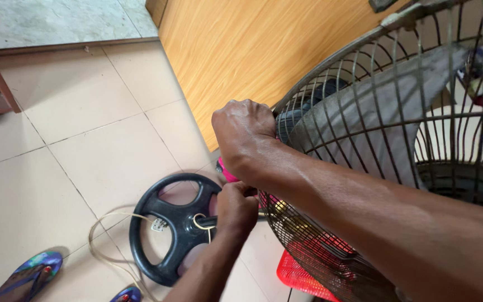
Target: The person reassembles a standing electric fan by securing the fan blades to the motor hub with a screwdriver, then attaching and tightening the front wire cage. The person plugs the fan into a wall socket to complete the setup.
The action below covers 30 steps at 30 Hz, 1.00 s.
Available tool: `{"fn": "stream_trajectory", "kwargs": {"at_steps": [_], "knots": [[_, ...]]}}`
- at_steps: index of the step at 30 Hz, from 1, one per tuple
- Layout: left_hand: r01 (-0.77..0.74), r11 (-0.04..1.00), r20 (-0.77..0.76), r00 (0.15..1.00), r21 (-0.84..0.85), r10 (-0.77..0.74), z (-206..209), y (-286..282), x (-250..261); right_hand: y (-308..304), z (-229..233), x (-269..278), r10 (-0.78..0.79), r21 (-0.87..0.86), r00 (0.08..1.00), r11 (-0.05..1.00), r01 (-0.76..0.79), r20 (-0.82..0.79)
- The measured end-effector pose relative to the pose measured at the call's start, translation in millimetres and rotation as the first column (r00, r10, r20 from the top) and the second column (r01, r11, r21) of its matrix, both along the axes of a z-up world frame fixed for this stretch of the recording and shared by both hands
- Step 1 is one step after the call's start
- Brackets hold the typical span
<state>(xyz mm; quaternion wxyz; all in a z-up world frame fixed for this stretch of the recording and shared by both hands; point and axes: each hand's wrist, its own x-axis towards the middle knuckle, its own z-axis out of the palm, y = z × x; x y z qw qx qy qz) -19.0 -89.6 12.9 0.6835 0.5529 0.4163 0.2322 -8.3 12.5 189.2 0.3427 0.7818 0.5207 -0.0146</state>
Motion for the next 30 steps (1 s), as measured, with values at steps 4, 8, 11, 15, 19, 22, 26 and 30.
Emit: {"fn": "stream_trajectory", "kwargs": {"at_steps": [4,8,11,15,19,22,26,30], "knots": [[0.188,0.927,0.239,0.965,-0.326,-0.112,-24.8,40.2,4.7,-2.9,6.9,4.9,-0.001,0.113,1.000,0.994,0.002,-0.005],[0.112,0.635,0.318,0.922,-0.764,0.219,-53.6,26.3,30.6,2.5,3.3,15.4,0.041,0.170,0.999,0.984,-0.045,0.025],[0.124,0.449,0.173,0.982,-0.885,0.070,-41.2,10.5,35.6,0.9,-3.3,15.8,0.042,0.200,0.999,0.979,-0.047,0.029],[0.273,0.079,0.262,0.956,-0.959,-0.130,4.9,5.9,21.9,6.4,2.6,11.0,0.018,0.159,1.000,0.987,-0.018,0.000],[0.670,0.014,0.670,0.741,-0.743,0.047,20.8,0.2,-0.9,15.2,6.7,2.1,0.001,0.171,1.000,0.985,0.001,-0.010],[0.539,0.074,0.543,0.839,-0.839,0.036,20.5,-0.9,-4.7,20.0,8.1,4.6,-0.016,0.175,1.000,0.984,0.015,0.002],[0.402,0.091,0.406,0.913,-0.911,0.031,22.8,0.0,4.4,21.6,9.9,19.3,-0.053,0.192,0.999,0.980,0.052,0.003],[0.327,0.080,0.328,0.944,-0.942,0.010,27.2,6.5,10.8,23.0,20.4,35.7,-0.085,0.225,0.996,0.971,0.076,0.029]]}}
